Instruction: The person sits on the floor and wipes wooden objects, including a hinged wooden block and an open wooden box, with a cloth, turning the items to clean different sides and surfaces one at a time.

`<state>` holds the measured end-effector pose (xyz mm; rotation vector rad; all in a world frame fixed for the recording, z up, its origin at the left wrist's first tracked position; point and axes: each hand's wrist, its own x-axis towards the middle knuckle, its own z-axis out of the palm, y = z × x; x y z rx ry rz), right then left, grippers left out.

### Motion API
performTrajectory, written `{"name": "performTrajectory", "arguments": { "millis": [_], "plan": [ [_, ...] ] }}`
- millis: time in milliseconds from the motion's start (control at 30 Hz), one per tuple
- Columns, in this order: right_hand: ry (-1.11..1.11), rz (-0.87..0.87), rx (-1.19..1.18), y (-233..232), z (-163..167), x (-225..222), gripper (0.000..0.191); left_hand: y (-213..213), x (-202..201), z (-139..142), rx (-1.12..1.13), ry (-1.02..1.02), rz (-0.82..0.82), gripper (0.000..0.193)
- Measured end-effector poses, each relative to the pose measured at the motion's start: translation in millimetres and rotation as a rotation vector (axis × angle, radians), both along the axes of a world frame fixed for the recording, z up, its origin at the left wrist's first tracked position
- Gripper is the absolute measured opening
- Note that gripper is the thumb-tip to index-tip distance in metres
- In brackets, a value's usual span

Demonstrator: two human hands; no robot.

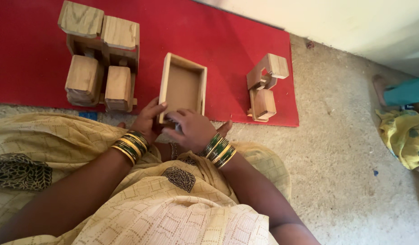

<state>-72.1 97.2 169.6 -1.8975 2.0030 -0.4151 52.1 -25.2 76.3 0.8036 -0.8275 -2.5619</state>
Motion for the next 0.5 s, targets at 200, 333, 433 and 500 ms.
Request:
{"name": "performTrajectory", "arguments": {
  "millis": [200, 333, 433, 500],
  "plan": [
    [0.367, -0.031, 0.078, -7, -9, 8, 0.041, 3, 1, 10, 0.035, 0.029, -0.054, 0.058],
    [0.105, -0.294, -0.276, -8, -11, -19, 0.043, -1, -1, 12, -0.073, -0.075, 0.005, 0.074],
    [-0.302, -0.563, -0.342, 1, -3, -56, 0.042, -5, -3, 7, -0.139, -0.209, 0.093, 0.086],
    [-0.721, -0.611, -0.307, 11, 1, -84, 0.047, -7, -5, 2, -0.115, -0.215, 0.117, 0.091]
  ]
}}
